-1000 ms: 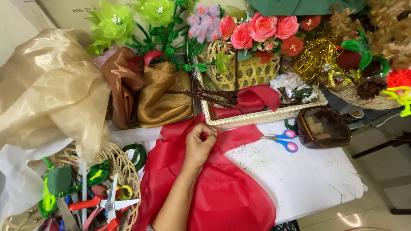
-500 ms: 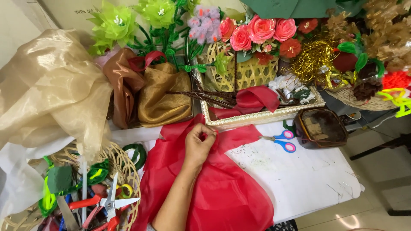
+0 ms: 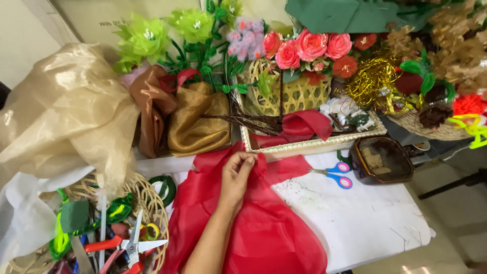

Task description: Hand-sewing a red fabric flower by gathering the material with a needle and thread.

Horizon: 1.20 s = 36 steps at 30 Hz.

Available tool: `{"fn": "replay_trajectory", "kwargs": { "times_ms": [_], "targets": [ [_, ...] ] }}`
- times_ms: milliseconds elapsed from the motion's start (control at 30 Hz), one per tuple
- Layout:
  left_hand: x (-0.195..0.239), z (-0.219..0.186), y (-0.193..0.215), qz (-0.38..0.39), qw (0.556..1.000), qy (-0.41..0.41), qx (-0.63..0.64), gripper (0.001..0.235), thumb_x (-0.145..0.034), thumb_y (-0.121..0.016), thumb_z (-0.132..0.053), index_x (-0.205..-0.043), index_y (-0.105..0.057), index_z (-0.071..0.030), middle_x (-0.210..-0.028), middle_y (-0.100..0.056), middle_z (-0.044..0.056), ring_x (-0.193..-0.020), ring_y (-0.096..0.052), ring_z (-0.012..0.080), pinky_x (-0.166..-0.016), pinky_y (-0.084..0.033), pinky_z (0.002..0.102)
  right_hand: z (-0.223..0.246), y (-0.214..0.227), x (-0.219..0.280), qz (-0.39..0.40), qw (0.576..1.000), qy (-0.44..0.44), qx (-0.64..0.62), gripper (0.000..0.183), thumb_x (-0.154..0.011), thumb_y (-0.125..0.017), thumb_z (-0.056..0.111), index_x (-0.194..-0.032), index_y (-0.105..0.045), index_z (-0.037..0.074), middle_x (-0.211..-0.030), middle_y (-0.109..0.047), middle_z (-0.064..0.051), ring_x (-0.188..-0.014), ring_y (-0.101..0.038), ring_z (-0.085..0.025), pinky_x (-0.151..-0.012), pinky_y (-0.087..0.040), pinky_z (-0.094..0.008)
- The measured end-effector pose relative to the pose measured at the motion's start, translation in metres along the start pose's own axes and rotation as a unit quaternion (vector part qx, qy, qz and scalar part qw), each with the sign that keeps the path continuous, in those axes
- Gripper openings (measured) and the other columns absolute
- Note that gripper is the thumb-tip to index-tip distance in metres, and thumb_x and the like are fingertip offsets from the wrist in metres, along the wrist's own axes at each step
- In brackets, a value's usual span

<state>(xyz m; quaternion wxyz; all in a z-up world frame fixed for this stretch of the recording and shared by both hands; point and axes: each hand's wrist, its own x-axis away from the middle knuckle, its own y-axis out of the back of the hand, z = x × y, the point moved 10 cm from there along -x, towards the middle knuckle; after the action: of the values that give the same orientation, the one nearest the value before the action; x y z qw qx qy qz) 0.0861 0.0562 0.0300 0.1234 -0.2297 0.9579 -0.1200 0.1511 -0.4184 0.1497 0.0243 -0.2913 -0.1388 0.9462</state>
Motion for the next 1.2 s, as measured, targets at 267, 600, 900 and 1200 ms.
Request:
{"fn": "replay_trajectory", "kwargs": {
  "times_ms": [267,600,900,1200],
  "targets": [
    [0.0,-0.016,0.001,0.027,0.99,-0.108,-0.089,0.018,-0.089,-0.067,-0.003,-0.105,-0.071,-0.011,-0.111,-0.073,0.005,-0.105,-0.068,0.0146,-0.092,-0.052,0.025,-0.073,-0.258,0.052,0.237,0.951,0.022,0.198,0.028,-0.095,-0.049,-0.011,-0.109,-0.068,0.006,-0.112,-0.062,-0.01,-0.088,-0.066,-0.017,-0.085,-0.057,-0.028],
    [0.002,-0.019,-0.012,0.056,0.988,-0.109,-0.09,0.024,-0.09,-0.066,0.0,-0.114,-0.067,-0.006,-0.111,-0.074,0.008,-0.105,-0.07,0.0183,-0.094,-0.055,0.029,-0.175,-0.281,0.091,0.271,0.939,-0.123,0.172,0.023,-0.086,-0.078,0.008,-0.108,-0.069,0.006,-0.104,-0.065,-0.005,-0.094,-0.068,-0.014,-0.085,-0.058,-0.025],
    [0.003,-0.019,-0.01,0.03,0.993,-0.065,-0.09,0.023,-0.101,-0.057,-0.018,-0.117,-0.071,-0.008,-0.119,-0.076,0.007,-0.113,-0.07,0.0178,-0.102,-0.052,0.03,-0.178,-0.261,0.088,0.234,0.949,-0.17,0.127,0.011,-0.093,-0.069,0.0,-0.103,-0.069,0.006,-0.098,-0.066,-0.003,-0.093,-0.065,-0.012,-0.087,-0.053,-0.024],
    [0.007,0.016,-0.021,0.061,0.997,0.027,-0.026,0.05,-0.083,-0.081,-0.01,-0.13,-0.063,-0.008,-0.127,-0.073,0.011,-0.115,-0.071,0.0163,-0.097,-0.056,0.026,-0.154,-0.261,0.084,0.212,0.959,-0.125,0.141,0.008,-0.093,-0.07,0.001,-0.099,-0.067,0.006,-0.096,-0.063,-0.003,-0.09,-0.063,-0.012,-0.083,-0.053,-0.024]
  ]
}}
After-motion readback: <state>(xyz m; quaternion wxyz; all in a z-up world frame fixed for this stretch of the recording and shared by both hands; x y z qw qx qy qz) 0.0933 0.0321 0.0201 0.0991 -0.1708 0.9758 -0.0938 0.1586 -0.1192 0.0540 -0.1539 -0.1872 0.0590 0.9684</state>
